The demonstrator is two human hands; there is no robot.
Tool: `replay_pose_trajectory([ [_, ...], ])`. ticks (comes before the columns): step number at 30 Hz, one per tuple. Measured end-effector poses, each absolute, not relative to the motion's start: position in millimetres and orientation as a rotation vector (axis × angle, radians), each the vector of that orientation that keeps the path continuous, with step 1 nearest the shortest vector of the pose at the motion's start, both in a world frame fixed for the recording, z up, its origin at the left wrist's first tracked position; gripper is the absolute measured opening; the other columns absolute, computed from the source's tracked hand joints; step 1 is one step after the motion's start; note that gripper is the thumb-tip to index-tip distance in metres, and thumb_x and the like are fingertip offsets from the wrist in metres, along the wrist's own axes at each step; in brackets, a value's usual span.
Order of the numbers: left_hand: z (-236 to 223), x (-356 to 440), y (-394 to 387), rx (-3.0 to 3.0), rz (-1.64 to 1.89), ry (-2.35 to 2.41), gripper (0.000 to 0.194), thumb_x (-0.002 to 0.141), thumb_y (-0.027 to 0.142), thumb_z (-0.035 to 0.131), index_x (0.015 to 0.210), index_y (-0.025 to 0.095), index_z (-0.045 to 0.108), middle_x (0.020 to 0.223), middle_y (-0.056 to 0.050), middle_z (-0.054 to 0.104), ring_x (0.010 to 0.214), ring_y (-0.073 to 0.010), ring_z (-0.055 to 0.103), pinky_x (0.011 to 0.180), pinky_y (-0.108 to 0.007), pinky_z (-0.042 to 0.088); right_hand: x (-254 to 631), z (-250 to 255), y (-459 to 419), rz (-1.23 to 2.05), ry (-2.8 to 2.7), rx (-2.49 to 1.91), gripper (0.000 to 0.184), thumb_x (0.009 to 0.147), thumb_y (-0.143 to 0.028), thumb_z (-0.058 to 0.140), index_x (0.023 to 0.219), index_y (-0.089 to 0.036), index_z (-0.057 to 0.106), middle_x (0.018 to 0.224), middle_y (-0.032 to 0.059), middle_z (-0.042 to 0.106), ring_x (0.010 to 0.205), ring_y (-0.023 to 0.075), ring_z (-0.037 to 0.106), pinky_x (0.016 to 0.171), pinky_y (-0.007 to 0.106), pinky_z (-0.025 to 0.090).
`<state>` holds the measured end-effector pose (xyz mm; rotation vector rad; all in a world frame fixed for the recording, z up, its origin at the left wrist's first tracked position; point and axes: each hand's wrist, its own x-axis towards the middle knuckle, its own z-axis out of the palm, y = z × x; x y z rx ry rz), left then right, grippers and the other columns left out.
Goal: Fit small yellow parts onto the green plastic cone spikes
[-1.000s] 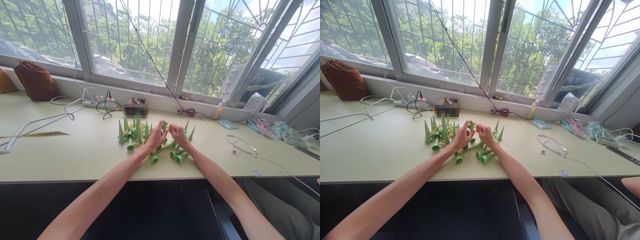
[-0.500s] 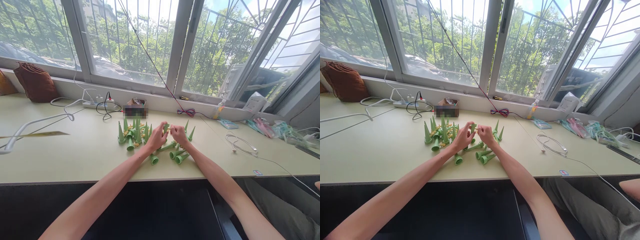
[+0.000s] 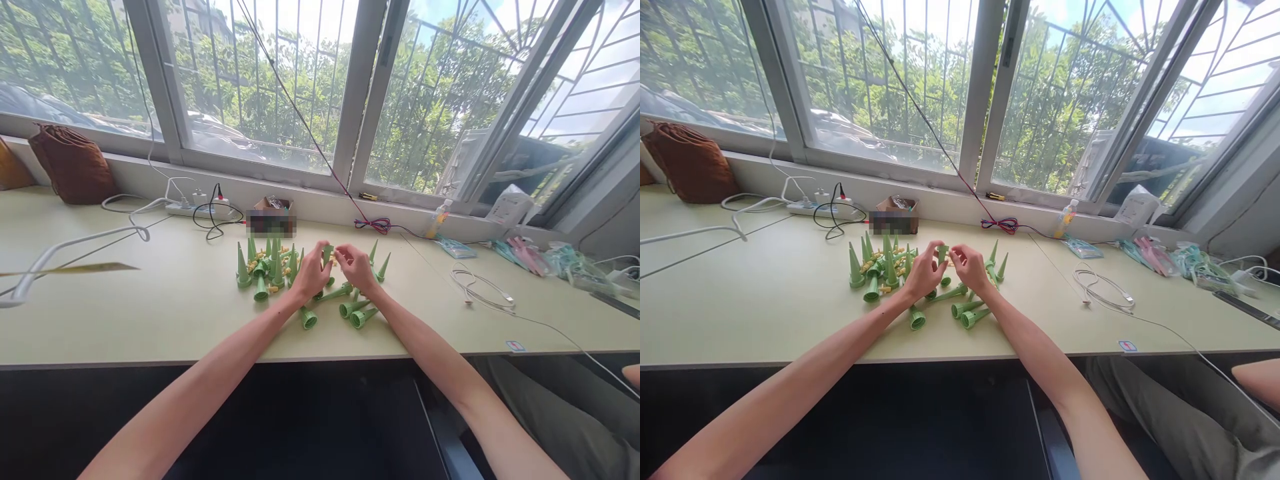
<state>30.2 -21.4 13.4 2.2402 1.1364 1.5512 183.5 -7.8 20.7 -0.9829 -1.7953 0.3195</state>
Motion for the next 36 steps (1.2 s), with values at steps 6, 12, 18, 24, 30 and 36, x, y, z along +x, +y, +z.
replay_pose_trajectory([
  [6,13.6,29.2,-21.0,2.210,1.565,1.160,0.033,0.084,0.017,0.055,0.115,0.021,0.045,0.081,-0.001,0.058,0.052,-0.0082,0.047,0.055,-0.022,0.040,186.4,17.6,-4.0,0.283,-1.892,-0.879,0.027,0.089,-0.039,0.053,0.101,-0.017,0.063,0.094,0.0085,0.068,0.069,0.0147,0.060,0.062,0.026,0.049],
  [12,12.7,29.4,-20.4,2.209,1.538,1.197,0.034,0.082,0.016,0.054,0.114,0.021,0.045,0.081,0.000,0.057,0.052,-0.0080,0.045,0.055,-0.022,0.038,188.5,17.3,-0.5,0.234,-1.944,-0.872,0.024,0.089,-0.037,0.053,0.098,-0.018,0.064,0.093,0.0082,0.068,0.071,0.0150,0.060,0.062,0.026,0.048],
  [18,12.2,28.9,-21.2,2.218,1.530,1.188,0.033,0.083,0.017,0.054,0.114,0.021,0.045,0.080,0.000,0.057,0.050,-0.0074,0.042,0.054,-0.021,0.036,189.9,16.0,2.9,0.174,-1.990,-0.833,0.020,0.091,-0.033,0.052,0.093,-0.018,0.064,0.087,0.0070,0.066,0.072,0.0156,0.058,0.064,0.027,0.046],
  [24,12.1,29.2,-21.2,2.233,1.523,1.211,0.035,0.082,0.016,0.054,0.115,0.022,0.045,0.080,0.001,0.055,0.048,-0.0069,0.041,0.055,-0.022,0.037,189.9,14.2,3.0,0.158,-2.019,-0.841,0.023,0.094,-0.033,0.047,0.089,-0.018,0.063,0.083,0.0054,0.064,0.072,0.0153,0.054,0.068,0.027,0.043],
  [30,8.1,30.4,-19.0,2.248,1.530,1.202,0.036,0.082,0.015,0.054,0.117,0.022,0.045,0.080,0.001,0.055,0.050,-0.0071,0.042,0.057,-0.022,0.038,189.3,12.6,1.4,0.171,-2.041,-0.873,0.026,0.095,-0.032,0.043,0.085,-0.017,0.062,0.079,0.0043,0.063,0.069,0.0145,0.051,0.069,0.027,0.040],
  [36,8.3,30.9,-20.1,2.265,1.528,1.209,0.036,0.083,0.015,0.054,0.117,0.021,0.046,0.079,0.001,0.054,0.050,-0.0072,0.043,0.060,-0.023,0.040,189.2,12.3,0.4,0.177,-2.050,-0.911,0.027,0.095,-0.032,0.041,0.078,-0.018,0.057,0.072,0.0024,0.059,0.065,0.0137,0.046,0.065,0.026,0.037],
])
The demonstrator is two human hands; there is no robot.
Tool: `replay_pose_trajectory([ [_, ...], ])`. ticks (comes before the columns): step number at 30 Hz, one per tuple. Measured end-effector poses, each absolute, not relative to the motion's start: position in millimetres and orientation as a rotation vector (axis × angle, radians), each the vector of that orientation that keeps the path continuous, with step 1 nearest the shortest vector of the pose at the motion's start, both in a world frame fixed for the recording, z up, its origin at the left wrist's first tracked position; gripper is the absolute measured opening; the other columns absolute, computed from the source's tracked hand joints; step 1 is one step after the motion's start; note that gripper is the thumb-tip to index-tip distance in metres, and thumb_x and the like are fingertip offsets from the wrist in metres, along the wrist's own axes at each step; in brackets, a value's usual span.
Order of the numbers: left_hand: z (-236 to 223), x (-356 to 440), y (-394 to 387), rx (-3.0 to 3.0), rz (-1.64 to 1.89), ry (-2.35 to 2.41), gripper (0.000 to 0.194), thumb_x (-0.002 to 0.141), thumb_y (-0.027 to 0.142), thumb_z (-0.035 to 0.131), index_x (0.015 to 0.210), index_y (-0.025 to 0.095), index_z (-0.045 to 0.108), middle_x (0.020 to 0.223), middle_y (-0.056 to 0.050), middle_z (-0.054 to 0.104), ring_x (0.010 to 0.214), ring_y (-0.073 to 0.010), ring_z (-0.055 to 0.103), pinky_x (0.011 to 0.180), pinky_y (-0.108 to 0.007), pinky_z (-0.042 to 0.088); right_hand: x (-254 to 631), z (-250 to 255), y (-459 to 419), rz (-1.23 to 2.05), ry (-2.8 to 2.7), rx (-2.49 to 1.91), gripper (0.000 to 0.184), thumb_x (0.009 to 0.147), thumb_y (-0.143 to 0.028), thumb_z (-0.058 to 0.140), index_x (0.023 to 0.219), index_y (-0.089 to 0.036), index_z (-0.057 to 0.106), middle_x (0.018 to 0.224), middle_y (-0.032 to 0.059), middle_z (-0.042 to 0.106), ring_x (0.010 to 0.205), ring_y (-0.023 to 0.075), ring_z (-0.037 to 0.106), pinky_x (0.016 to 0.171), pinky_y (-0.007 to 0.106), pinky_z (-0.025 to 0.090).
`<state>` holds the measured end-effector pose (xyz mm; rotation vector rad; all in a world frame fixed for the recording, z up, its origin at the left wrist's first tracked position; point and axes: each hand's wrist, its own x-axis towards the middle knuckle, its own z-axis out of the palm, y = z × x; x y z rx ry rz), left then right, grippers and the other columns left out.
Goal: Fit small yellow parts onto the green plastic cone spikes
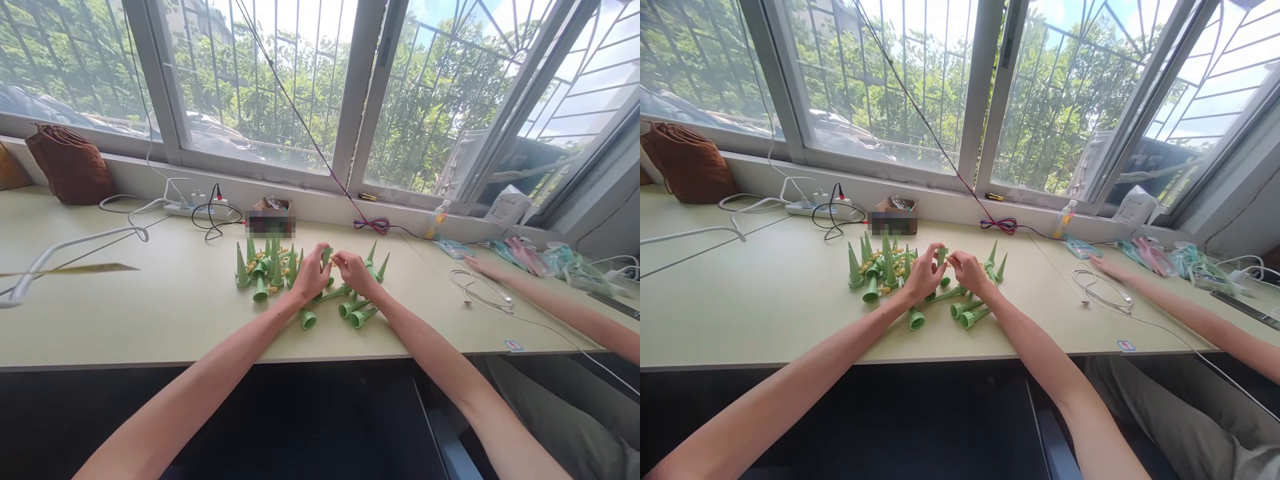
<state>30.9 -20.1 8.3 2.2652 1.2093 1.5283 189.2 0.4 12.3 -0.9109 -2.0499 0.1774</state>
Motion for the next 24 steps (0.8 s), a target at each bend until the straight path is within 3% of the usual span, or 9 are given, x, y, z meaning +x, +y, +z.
replay_pose_trajectory([
  [4,10.4,30.8,-21.2,2.267,1.515,1.208,0.036,0.083,0.015,0.053,0.118,0.021,0.046,0.078,0.001,0.055,0.051,-0.0079,0.044,0.061,-0.023,0.041,189.3,11.0,1.5,0.160,-2.068,-0.930,0.030,0.095,-0.033,0.038,0.073,-0.018,0.052,0.066,0.0007,0.053,0.060,0.0130,0.041,0.062,0.025,0.034],
  [17,11.3,29.1,-20.4,2.258,1.488,1.196,0.036,0.085,0.019,0.053,0.121,0.022,0.046,0.086,-0.004,0.063,0.067,-0.0140,0.060,0.065,-0.025,0.046,186.4,12.1,-2.0,0.239,-2.011,-0.960,0.035,0.096,-0.034,0.032,0.070,-0.020,0.050,0.065,0.0009,0.058,0.056,0.0124,0.046,0.061,0.025,0.035],
  [24,14.2,29.2,-24.0,2.273,1.481,1.169,0.039,0.083,0.018,0.052,0.121,0.022,0.045,0.087,-0.003,0.062,0.050,-0.0075,0.048,0.057,-0.022,0.043,186.5,12.1,-1.6,0.254,-1.992,-0.965,0.036,0.097,-0.036,0.032,0.069,-0.020,0.049,0.064,0.0004,0.057,0.057,0.0122,0.047,0.061,0.025,0.035],
])
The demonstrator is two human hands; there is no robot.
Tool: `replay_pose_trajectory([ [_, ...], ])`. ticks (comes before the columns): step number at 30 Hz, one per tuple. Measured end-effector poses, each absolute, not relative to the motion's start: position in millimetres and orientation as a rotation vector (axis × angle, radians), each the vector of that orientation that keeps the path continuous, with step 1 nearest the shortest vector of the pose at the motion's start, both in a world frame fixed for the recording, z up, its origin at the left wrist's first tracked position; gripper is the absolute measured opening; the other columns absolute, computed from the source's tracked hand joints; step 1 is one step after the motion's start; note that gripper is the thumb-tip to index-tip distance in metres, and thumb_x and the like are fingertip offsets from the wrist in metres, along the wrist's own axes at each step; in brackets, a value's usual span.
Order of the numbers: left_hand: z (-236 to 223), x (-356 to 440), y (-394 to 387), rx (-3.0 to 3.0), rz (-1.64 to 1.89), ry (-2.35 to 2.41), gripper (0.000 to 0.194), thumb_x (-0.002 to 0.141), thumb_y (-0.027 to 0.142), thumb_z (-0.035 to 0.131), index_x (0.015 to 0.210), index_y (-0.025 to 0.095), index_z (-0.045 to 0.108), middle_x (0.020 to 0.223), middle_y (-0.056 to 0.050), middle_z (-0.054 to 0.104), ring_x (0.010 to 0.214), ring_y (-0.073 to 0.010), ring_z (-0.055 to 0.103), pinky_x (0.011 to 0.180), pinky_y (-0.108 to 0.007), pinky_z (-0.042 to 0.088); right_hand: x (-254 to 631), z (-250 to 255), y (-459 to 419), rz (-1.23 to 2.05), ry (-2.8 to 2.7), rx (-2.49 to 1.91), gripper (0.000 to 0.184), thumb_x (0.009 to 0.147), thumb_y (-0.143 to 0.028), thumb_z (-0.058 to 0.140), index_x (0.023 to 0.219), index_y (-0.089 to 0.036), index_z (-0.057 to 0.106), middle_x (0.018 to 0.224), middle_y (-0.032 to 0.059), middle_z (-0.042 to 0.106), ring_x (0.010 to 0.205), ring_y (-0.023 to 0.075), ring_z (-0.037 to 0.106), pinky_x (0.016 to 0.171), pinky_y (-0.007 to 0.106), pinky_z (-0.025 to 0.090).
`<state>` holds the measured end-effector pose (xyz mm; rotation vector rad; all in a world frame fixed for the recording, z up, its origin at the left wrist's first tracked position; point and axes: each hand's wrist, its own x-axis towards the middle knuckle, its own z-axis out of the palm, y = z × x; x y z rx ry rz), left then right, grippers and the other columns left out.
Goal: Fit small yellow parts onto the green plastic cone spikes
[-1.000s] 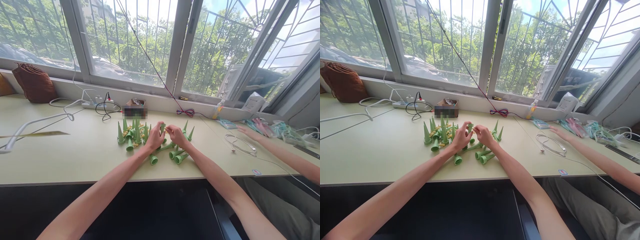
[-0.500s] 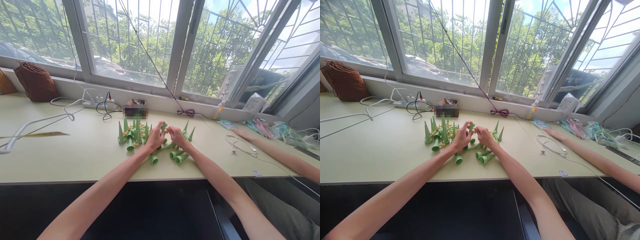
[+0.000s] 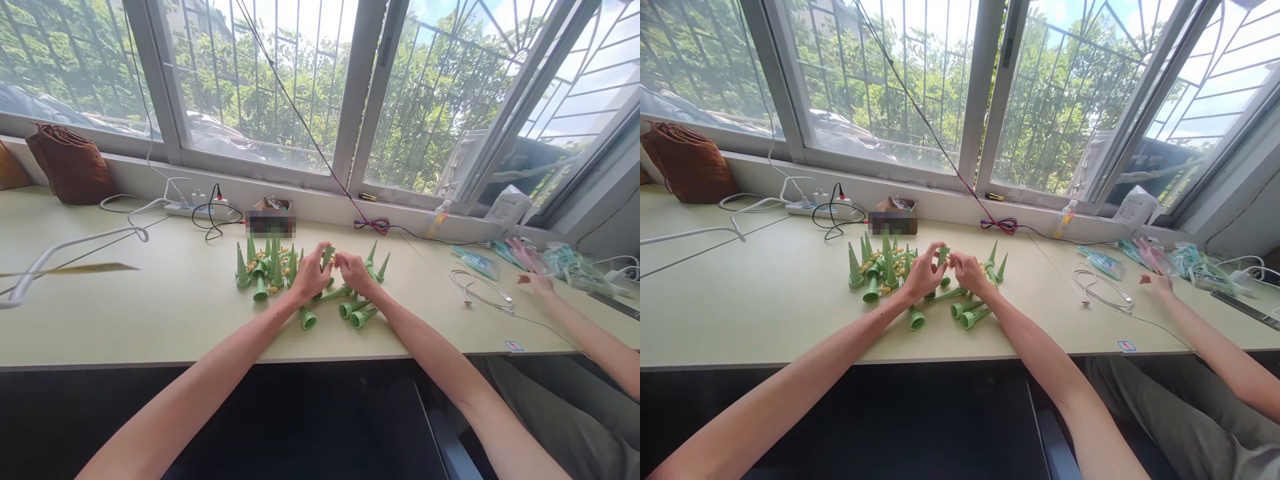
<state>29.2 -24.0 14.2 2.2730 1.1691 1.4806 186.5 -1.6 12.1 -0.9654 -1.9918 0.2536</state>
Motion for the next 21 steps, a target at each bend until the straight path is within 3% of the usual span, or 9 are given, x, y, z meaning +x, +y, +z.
replay_pose_trajectory([
  [8,12.4,30.4,-23.8,2.283,1.468,1.133,0.050,0.076,0.022,0.060,0.123,0.022,0.043,0.087,-0.002,0.060,0.045,-0.0049,0.040,0.052,-0.021,0.039,186.8,11.4,-0.6,0.210,-1.983,-0.997,0.038,0.097,-0.038,0.031,0.065,-0.021,0.042,0.057,-0.0018,0.048,0.054,0.0119,0.038,0.056,0.025,0.031],
  [21,14.7,30.7,-25.4,2.283,1.478,1.152,0.043,0.081,0.026,0.058,0.121,0.019,0.042,0.081,0.000,0.058,0.046,-0.0051,0.037,0.052,-0.021,0.034,184.7,12.5,-2.8,0.231,-1.981,-0.953,0.041,0.097,-0.042,0.032,0.064,-0.020,0.041,0.056,-0.0024,0.044,0.054,0.0110,0.035,0.056,0.025,0.030],
])
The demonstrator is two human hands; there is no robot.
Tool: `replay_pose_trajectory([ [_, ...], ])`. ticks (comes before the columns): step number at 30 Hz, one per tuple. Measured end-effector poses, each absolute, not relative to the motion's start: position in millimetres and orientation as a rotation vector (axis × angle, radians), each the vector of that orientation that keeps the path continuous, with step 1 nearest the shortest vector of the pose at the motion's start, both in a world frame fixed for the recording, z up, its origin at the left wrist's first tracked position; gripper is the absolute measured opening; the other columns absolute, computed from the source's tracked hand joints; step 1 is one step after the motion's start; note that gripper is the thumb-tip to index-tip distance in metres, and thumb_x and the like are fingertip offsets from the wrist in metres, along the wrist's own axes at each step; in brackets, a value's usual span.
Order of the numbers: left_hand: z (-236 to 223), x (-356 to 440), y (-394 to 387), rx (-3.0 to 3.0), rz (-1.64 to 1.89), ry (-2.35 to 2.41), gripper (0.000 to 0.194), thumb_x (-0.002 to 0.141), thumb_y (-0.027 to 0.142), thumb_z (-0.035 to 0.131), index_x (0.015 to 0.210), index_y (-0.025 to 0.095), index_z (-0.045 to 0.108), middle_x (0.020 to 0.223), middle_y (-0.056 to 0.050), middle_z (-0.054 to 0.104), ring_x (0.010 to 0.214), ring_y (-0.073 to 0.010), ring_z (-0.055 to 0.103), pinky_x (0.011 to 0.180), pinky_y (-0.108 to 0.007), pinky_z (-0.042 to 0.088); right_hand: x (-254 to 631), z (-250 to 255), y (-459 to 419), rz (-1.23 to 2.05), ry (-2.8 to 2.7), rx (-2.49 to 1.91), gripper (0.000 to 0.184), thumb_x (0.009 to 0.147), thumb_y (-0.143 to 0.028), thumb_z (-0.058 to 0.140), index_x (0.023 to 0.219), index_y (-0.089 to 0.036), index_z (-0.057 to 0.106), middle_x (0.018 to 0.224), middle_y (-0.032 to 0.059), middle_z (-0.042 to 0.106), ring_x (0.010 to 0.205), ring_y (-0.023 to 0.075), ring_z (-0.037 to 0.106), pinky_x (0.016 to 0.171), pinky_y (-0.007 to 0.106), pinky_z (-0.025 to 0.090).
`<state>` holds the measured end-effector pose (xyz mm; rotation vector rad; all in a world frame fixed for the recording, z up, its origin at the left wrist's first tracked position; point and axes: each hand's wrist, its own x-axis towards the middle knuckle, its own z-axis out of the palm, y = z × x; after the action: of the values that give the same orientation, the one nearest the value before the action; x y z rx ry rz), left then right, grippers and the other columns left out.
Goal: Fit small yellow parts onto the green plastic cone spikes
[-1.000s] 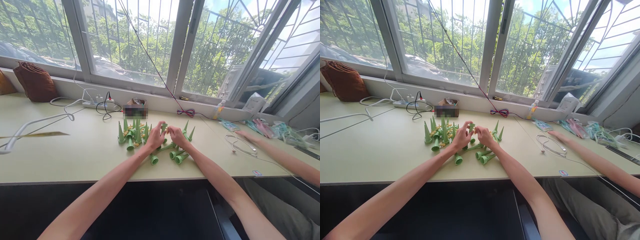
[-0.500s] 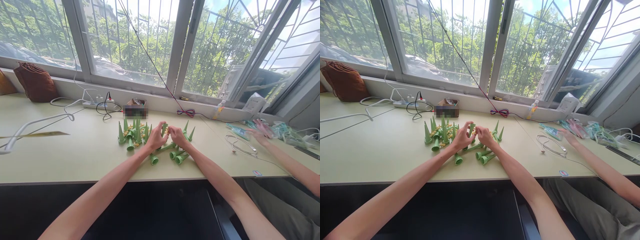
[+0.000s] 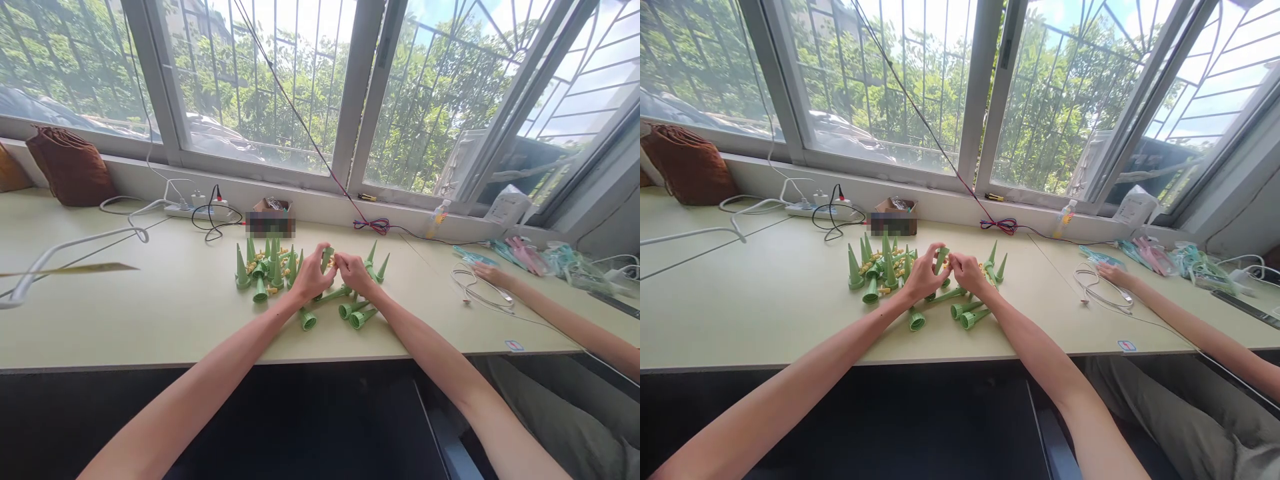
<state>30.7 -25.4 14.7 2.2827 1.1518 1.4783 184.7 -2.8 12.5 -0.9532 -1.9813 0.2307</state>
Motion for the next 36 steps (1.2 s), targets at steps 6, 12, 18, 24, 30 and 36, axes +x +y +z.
replay_pose_trajectory([
  [6,14.8,30.8,-25.2,2.287,1.485,1.167,0.041,0.082,0.025,0.057,0.120,0.020,0.043,0.075,0.001,0.054,0.049,-0.0072,0.040,0.055,-0.022,0.036,184.9,12.3,-2.6,0.230,-1.976,-0.945,0.043,0.097,-0.044,0.033,0.063,-0.019,0.043,0.056,-0.0027,0.042,0.054,0.0110,0.033,0.055,0.025,0.030],
  [12,16.2,30.4,-26.5,2.297,1.520,1.179,0.039,0.081,0.023,0.055,0.118,0.021,0.044,0.071,0.003,0.051,0.051,-0.0088,0.040,0.056,-0.022,0.036,183.3,12.9,-4.8,0.245,-2.007,-0.926,0.043,0.096,-0.045,0.034,0.064,-0.019,0.046,0.057,-0.0024,0.043,0.055,0.0110,0.034,0.056,0.025,0.031],
  [18,17.6,30.9,-27.5,2.283,1.517,1.188,0.037,0.079,0.021,0.054,0.114,0.021,0.045,0.071,0.003,0.052,0.052,-0.0091,0.042,0.058,-0.023,0.036,182.8,13.8,-7.2,0.302,-2.052,-0.877,0.040,0.096,-0.043,0.036,0.072,-0.018,0.056,0.069,0.0016,0.060,0.062,0.0120,0.047,0.062,0.025,0.038],
  [24,17.7,29.7,-27.0,2.276,1.482,1.151,0.038,0.076,0.020,0.055,0.114,0.020,0.046,0.070,0.004,0.051,0.053,-0.0091,0.042,0.057,-0.022,0.035,186.0,16.4,-9.2,0.370,-2.086,-0.847,0.038,0.096,-0.042,0.037,0.078,-0.017,0.060,0.075,0.0033,0.063,0.067,0.0128,0.052,0.065,0.024,0.041],
  [30,19.7,29.2,-28.0,2.252,1.510,1.148,0.035,0.077,0.021,0.055,0.112,0.021,0.048,0.070,0.003,0.053,0.055,-0.0094,0.043,0.058,-0.022,0.037,185.7,15.8,-8.5,0.366,-2.093,-0.822,0.041,0.096,-0.044,0.037,0.077,-0.017,0.060,0.070,0.0019,0.059,0.064,0.0123,0.047,0.061,0.024,0.039],
  [36,19.4,28.1,-26.1,2.224,1.510,1.197,0.033,0.078,0.024,0.056,0.111,0.021,0.050,0.066,0.005,0.051,0.052,-0.0085,0.040,0.056,-0.022,0.036,184.0,14.3,-8.8,0.337,-2.082,-0.819,0.042,0.098,-0.044,0.033,0.075,-0.018,0.058,0.064,-0.0007,0.051,0.059,0.0111,0.042,0.060,0.024,0.036],
])
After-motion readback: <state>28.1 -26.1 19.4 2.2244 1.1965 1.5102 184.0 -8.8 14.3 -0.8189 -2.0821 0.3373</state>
